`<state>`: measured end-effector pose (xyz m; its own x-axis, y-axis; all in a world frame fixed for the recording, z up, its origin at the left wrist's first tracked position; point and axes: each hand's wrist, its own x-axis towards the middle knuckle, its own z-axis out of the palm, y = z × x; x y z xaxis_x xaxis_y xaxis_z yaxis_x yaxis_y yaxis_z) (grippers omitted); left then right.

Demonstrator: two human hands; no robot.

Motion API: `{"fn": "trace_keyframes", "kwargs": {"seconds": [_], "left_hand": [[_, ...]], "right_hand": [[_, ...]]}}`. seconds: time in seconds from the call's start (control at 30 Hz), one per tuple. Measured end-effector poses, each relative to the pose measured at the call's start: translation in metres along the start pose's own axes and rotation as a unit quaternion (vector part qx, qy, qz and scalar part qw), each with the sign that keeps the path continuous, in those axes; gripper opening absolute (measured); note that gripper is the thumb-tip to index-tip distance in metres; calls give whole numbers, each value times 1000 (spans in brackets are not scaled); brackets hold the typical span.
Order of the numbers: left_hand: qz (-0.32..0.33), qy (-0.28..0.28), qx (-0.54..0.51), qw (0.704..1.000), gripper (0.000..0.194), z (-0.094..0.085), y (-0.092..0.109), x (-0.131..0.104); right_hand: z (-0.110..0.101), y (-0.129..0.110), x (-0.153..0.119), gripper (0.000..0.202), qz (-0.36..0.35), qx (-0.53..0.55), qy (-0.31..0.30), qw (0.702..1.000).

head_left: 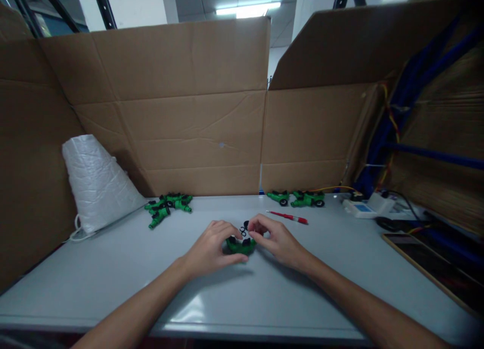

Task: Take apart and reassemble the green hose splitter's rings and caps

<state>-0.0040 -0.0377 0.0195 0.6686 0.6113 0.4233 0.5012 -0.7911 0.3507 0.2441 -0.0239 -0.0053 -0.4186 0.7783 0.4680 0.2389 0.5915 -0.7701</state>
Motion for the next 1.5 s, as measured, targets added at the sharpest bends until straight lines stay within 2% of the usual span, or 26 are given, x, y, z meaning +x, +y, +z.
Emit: {"fn": "trace_keyframes", "kwargs": {"seconds": [0.17,0.37,0.63,0.97,1.17,1.5], "left_hand": [[-16,-10,-5,1000,51,-1,-2,1],[-26,-30,-18,999,52,-1,-5,2],[-23,-24,-27,999,52,0,-4,2],[-23,-29,-23,999,45,-3,1,3],[-15,-21,-29,999,30,-3,5,5],[-9,-7,-18,1000,25,-3,5,4]], "right_hand": [[-1,-7,-2,7,5,-24,-4,1000],[-1,-4,-1,15,-23,-38,2,999],[-1,-4,0,20,-34,-59,18,998],[-1,-1,0,17,-28,-60,34,997],[-2,2,0,20,-18,-72,44,996],[1,9,0,22,-24,-73,49,996]]}}
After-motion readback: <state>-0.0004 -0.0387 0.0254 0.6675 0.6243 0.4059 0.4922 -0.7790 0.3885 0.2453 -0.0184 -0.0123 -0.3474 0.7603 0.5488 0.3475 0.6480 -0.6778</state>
